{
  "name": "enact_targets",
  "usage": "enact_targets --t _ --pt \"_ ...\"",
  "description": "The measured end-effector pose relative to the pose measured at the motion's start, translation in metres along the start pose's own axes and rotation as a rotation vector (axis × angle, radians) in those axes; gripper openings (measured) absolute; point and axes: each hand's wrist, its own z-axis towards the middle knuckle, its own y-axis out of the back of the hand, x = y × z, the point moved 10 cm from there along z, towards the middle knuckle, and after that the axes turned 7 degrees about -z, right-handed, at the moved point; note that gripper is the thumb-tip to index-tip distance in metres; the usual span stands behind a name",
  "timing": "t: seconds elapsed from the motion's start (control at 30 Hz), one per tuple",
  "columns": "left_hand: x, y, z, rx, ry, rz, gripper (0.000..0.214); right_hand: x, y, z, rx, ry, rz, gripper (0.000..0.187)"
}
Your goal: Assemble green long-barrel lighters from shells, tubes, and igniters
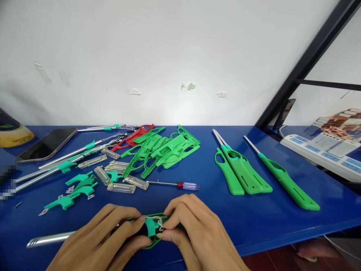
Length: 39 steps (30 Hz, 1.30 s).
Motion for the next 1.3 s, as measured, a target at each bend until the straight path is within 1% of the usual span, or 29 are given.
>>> enact_targets --t 0.1,0.27,0.47,0.53,0.6,0.67,0.73,0.83,0.9,1.0,1.03,1.13,1.23,1.3 --pt "0.000 0.000 0.001 0.002 -0.005 0.013 0.026 -0.003 0.001 -0.002 -0.019 -0.017 0.022 0.030" --pt "-0.001 -0.001 0.000 0.020 -0.020 0.025 0.028 -0.005 -0.001 -0.004 0.024 -0.023 -0.002 0.034" --pt "-0.003 0.002 0.001 -0.031 -0.034 0.058 0.028 0.003 -0.002 -0.004 0.097 0.094 -0.163 0.042" --pt "-0.004 0.003 0.002 -0.036 -0.033 0.058 0.029 0.004 -0.003 -0.008 0.135 0.148 -0.217 0.040" --pt "-0.004 0.004 0.002 -0.037 -0.030 0.050 0.029 0.005 -0.004 -0.012 0.175 0.205 -0.257 0.033" --pt "-0.003 0.005 0.002 -0.037 -0.027 0.036 0.029 0.005 -0.005 -0.015 0.203 0.231 -0.269 0.030" --pt "-0.002 0.006 0.002 -0.034 -0.020 0.033 0.029 0.003 -0.004 -0.015 0.197 0.205 -0.255 0.029" --pt "-0.001 0.007 0.000 -0.036 -0.011 0.013 0.031 0.001 0.002 -0.011 0.129 0.139 -0.180 0.029" --pt "0.001 0.006 -0.001 -0.028 -0.003 -0.020 0.032 0.000 0.003 -0.009 0.113 0.102 -0.094 0.022" --pt "0.002 0.004 0.000 0.002 0.011 -0.054 0.032 -0.006 0.001 -0.007 0.130 0.022 0.010 0.005" --pt "0.003 0.003 0.000 0.015 0.019 -0.061 0.032 -0.008 0.000 -0.006 0.135 -0.006 0.023 0.007" --pt "0.005 0.003 0.005 0.054 0.028 -0.085 0.033 -0.012 0.000 -0.005 0.140 -0.059 0.041 0.027" --pt "0.003 0.005 0.011 0.085 0.031 -0.087 0.035 -0.011 -0.002 -0.004 0.153 -0.066 0.046 0.047" --pt "-0.001 0.006 0.015 0.098 0.030 -0.060 0.039 -0.009 -0.002 -0.004 0.152 -0.061 0.035 0.057"
